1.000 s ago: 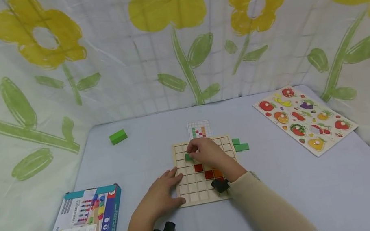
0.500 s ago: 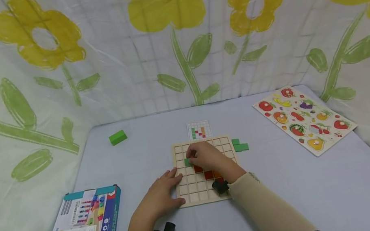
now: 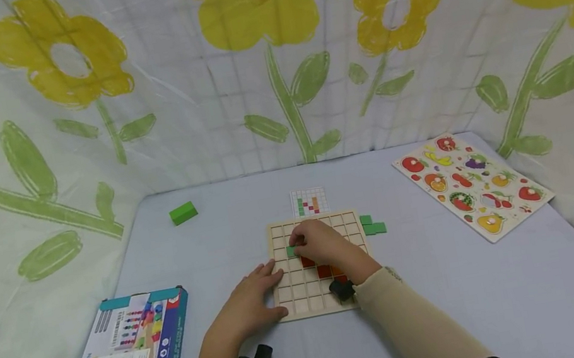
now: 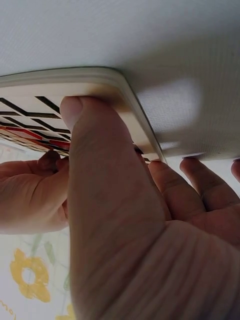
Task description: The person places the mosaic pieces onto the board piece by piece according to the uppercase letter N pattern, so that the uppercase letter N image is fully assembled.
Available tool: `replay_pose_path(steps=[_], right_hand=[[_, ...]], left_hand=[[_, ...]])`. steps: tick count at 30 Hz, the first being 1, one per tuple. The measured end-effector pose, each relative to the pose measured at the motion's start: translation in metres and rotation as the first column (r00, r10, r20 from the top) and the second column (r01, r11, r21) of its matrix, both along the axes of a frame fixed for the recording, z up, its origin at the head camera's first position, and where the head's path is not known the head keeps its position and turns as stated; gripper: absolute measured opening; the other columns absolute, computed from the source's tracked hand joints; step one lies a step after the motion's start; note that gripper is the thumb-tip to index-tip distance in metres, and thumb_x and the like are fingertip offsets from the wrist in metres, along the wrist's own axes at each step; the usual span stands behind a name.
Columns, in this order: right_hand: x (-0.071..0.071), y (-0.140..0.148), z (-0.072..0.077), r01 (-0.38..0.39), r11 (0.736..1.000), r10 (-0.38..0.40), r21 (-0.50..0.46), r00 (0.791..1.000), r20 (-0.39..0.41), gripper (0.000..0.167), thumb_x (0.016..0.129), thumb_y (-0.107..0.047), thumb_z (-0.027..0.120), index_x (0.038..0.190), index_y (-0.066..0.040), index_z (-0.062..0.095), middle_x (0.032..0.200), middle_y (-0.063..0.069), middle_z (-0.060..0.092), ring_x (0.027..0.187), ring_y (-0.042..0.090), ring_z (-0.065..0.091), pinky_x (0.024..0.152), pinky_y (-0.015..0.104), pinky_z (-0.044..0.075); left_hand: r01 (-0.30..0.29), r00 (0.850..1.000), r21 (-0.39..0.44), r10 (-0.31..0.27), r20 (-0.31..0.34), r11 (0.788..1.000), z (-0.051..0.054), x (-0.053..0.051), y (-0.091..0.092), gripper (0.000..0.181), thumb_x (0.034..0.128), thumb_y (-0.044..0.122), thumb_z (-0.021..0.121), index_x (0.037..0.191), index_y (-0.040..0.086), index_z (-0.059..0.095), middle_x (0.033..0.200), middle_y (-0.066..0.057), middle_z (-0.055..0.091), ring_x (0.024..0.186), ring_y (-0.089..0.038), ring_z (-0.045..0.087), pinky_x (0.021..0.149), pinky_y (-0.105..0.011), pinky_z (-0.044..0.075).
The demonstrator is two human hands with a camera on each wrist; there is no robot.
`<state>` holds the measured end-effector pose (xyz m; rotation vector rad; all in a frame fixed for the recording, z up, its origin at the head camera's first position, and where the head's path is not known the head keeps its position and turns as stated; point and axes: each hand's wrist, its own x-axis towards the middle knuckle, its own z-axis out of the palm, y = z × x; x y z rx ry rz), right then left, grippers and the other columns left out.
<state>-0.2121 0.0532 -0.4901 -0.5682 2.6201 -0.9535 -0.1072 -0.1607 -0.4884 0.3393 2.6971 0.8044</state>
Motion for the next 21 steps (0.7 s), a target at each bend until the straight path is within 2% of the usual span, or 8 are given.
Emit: replay_pose_path(steps=[3, 6, 10, 13, 17, 19, 21], right_hand=[[-0.001, 0.006, -0.002, 0.023, 1.0, -0.023, -0.02, 1.0, 0.001, 0.009, 0.104, -0.016, 0.075, 0.112, -0.014, 0.079, 0.107, 0.002, 0.071, 0.095, 0.018, 0.064, 0.091, 0.041, 0.058], [-0.001, 0.021, -0.004, 0.082, 0.994, -0.082, -0.068, 0.997, 0.003, 0.01, 0.105, -0.018, 0.074, 0.112, -0.014, 0.079, 0.106, 0.002, 0.07, 0.092, 0.019, 0.061, 0.084, 0.038, 0.056], [0.002, 0.055, 0.002, 0.186, 0.968, -0.188, -0.167, 0.982, 0.002, 0.013, 0.106, -0.017, 0.072, 0.116, -0.01, 0.078, 0.107, 0.006, 0.069, 0.088, 0.022, 0.058, 0.075, 0.036, 0.052], [0.003, 0.089, 0.008, 0.267, 0.939, -0.277, -0.215, 0.961, -0.015, 0.018, 0.106, -0.016, 0.071, 0.12, -0.007, 0.077, 0.108, 0.01, 0.07, 0.086, 0.024, 0.058, 0.072, 0.036, 0.05], [0.002, 0.136, 0.004, 0.385, 0.906, -0.395, -0.178, 0.918, -0.024, 0.022, 0.106, -0.019, 0.071, 0.124, -0.007, 0.076, 0.11, 0.011, 0.07, 0.089, 0.025, 0.058, 0.073, 0.034, 0.049], [0.001, 0.156, -0.001, 0.433, 0.892, -0.435, -0.131, 0.9, 0.012, 0.025, 0.106, -0.021, 0.07, 0.127, -0.008, 0.075, 0.113, 0.01, 0.068, 0.094, 0.025, 0.058, 0.075, 0.033, 0.049], [0.002, 0.171, -0.006, 0.454, 0.886, -0.452, -0.091, 0.891, 0.043, 0.027, 0.106, -0.021, 0.068, 0.13, -0.009, 0.074, 0.115, 0.011, 0.066, 0.096, 0.026, 0.058, 0.076, 0.034, 0.05]], left_hand=[[0.005, 1.0, -0.007, -0.005, -0.006, 1.0, 0.0, 0.0, 0.002, 0.077, 0.0859, 0.022, 0.094, 0.155, 0.009, 0.062, 0.175, -0.008, 0.042, 0.165, -0.036, 0.033, 0.131, -0.064, 0.031], [0.0, 1.0, -0.017, 0.0, -0.003, 1.0, 0.0, 0.0, 0.004, 0.078, 0.0856, 0.022, 0.094, 0.155, 0.01, 0.062, 0.175, -0.006, 0.042, 0.165, -0.036, 0.033, 0.131, -0.065, 0.032], [-0.013, 1.0, -0.026, 0.013, 0.007, 1.0, 0.001, 0.0, 0.005, 0.079, 0.0848, 0.022, 0.094, 0.156, 0.011, 0.062, 0.175, -0.005, 0.042, 0.165, -0.035, 0.033, 0.131, -0.064, 0.031], [-0.016, 1.0, -0.027, 0.016, 0.006, 0.999, 0.001, 0.001, 0.005, 0.079, 0.0842, 0.022, 0.095, 0.155, 0.011, 0.062, 0.175, -0.006, 0.042, 0.165, -0.036, 0.033, 0.131, -0.064, 0.031], [-0.021, 1.0, -0.033, 0.021, 0.007, 0.999, 0.001, 0.001, 0.004, 0.08, 0.0839, 0.021, 0.095, 0.156, 0.011, 0.062, 0.175, -0.005, 0.041, 0.166, -0.035, 0.032, 0.131, -0.064, 0.031], [-0.023, 1.0, -0.037, 0.023, 0.009, 0.999, 0.002, 0.001, 0.004, 0.08, 0.0839, 0.022, 0.095, 0.156, 0.012, 0.062, 0.176, -0.005, 0.041, 0.166, -0.035, 0.032, 0.131, -0.064, 0.031], [-0.025, 1.0, -0.041, 0.026, 0.011, 0.999, 0.002, 0.001, 0.004, 0.08, 0.0837, 0.022, 0.095, 0.156, 0.012, 0.062, 0.176, -0.004, 0.041, 0.166, -0.034, 0.032, 0.131, -0.064, 0.031]])
